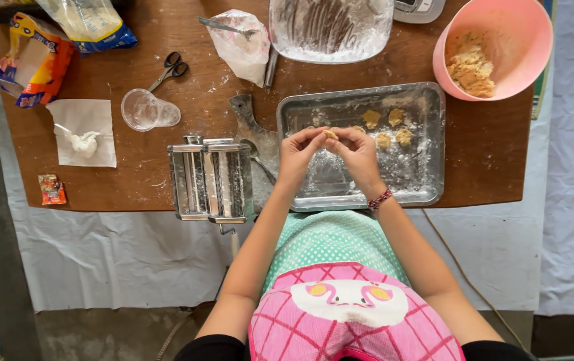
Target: The person is preparing small pieces of dough by hand-shaping them into balls and using a manual pasta machine to flatten them on a floured table.
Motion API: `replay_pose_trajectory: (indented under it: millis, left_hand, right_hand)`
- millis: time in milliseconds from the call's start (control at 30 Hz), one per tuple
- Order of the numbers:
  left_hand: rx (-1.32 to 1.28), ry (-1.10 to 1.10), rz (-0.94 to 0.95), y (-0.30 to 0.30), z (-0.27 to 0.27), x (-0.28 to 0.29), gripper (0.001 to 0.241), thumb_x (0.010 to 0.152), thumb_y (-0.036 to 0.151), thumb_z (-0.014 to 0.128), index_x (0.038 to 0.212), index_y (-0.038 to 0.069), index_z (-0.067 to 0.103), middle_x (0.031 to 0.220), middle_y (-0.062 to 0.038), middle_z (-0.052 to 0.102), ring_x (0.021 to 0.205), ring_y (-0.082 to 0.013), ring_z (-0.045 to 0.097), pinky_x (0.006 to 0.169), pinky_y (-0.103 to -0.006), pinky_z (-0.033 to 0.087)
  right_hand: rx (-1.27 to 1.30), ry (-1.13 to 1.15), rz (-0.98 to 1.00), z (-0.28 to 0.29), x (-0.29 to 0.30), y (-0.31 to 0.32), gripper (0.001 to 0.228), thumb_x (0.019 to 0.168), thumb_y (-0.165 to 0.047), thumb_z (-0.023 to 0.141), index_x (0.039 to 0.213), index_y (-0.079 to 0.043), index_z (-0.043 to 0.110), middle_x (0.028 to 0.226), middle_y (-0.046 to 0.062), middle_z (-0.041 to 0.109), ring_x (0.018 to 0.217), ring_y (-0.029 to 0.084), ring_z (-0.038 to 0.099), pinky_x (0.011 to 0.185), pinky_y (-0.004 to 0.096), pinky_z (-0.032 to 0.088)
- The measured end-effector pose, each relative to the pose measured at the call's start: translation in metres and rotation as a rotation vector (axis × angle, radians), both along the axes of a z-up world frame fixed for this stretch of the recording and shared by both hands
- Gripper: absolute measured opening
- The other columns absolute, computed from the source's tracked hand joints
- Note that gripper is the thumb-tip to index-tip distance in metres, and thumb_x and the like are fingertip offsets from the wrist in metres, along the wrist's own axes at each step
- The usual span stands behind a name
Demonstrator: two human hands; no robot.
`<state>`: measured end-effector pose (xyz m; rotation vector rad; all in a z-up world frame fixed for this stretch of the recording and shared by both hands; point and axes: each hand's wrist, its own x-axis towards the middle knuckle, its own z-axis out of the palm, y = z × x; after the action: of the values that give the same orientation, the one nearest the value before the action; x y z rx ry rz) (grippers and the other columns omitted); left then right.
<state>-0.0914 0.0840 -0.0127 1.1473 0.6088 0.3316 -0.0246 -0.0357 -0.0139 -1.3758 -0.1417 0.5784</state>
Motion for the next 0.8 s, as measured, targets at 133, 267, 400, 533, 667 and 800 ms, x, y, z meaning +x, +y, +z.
replay_pose_trajectory:
  millis: [133,267,400,533,667,800]
  left_hand:
    - [-0.231,-0.007,0.090,-0.003,-0.045,-0.008,0.020,0.098,0.019,0.073,0.114,0.007,0.077,0.100,-0.002,0.077,0.087,-0.0061,0.074,0.081,-0.0185,0.061]
    - [0.016,0.116,0.039,-0.003,-0.089,-0.016,0.018,0.101,0.018,0.068,0.111,0.005,0.075,0.102,-0.010,0.071,0.092,-0.0172,0.071,0.078,-0.0273,0.062]
    - [0.728,0.329,-0.290,0.005,-0.154,-0.030,0.006,0.097,0.015,0.070,0.100,0.014,0.075,0.088,-0.005,0.065,0.082,-0.0244,0.072,0.073,-0.0366,0.061]
    - [0.898,0.379,-0.429,0.002,-0.185,-0.039,0.002,0.094,0.018,0.070,0.095,0.016,0.071,0.089,-0.003,0.064,0.090,-0.0282,0.071,0.081,-0.0417,0.059]
    - [1.011,0.385,-0.427,0.009,-0.178,-0.040,0.008,0.088,0.014,0.074,0.092,0.015,0.068,0.089,-0.002,0.065,0.091,-0.0277,0.072,0.080,-0.0416,0.060]
    - [1.039,0.422,-0.496,0.012,-0.183,-0.038,0.006,0.092,0.006,0.067,0.093,0.011,0.063,0.091,-0.007,0.062,0.091,-0.0301,0.071,0.078,-0.0421,0.061]
  right_hand:
    - [0.009,0.014,-0.048,-0.014,-0.010,0.012,0.016,0.097,-0.010,0.076,0.110,0.000,0.075,0.095,0.009,0.074,0.084,0.014,0.074,0.079,0.035,0.066]
    - [-0.087,0.006,-0.099,-0.020,-0.011,0.012,0.030,0.108,-0.027,0.057,0.130,-0.010,0.067,0.110,0.001,0.068,0.090,0.003,0.065,0.084,0.019,0.061]
    - [-0.114,-0.018,-0.175,-0.040,0.006,-0.009,0.028,0.109,-0.029,0.056,0.129,-0.011,0.064,0.110,0.000,0.067,0.086,0.003,0.067,0.080,0.016,0.061]
    - [-0.147,-0.022,-0.255,-0.033,0.020,-0.038,0.022,0.111,-0.027,0.054,0.124,-0.013,0.064,0.105,0.001,0.067,0.084,0.006,0.068,0.078,0.018,0.062]
    - [-0.176,-0.012,-0.363,-0.039,0.035,-0.072,0.015,0.111,-0.022,0.054,0.121,-0.014,0.062,0.101,-0.001,0.068,0.080,0.004,0.068,0.075,0.015,0.062]
    - [-0.193,0.006,-0.467,-0.043,0.047,-0.102,0.015,0.110,-0.021,0.055,0.119,-0.013,0.064,0.097,0.001,0.070,0.076,0.004,0.069,0.072,0.016,0.064]
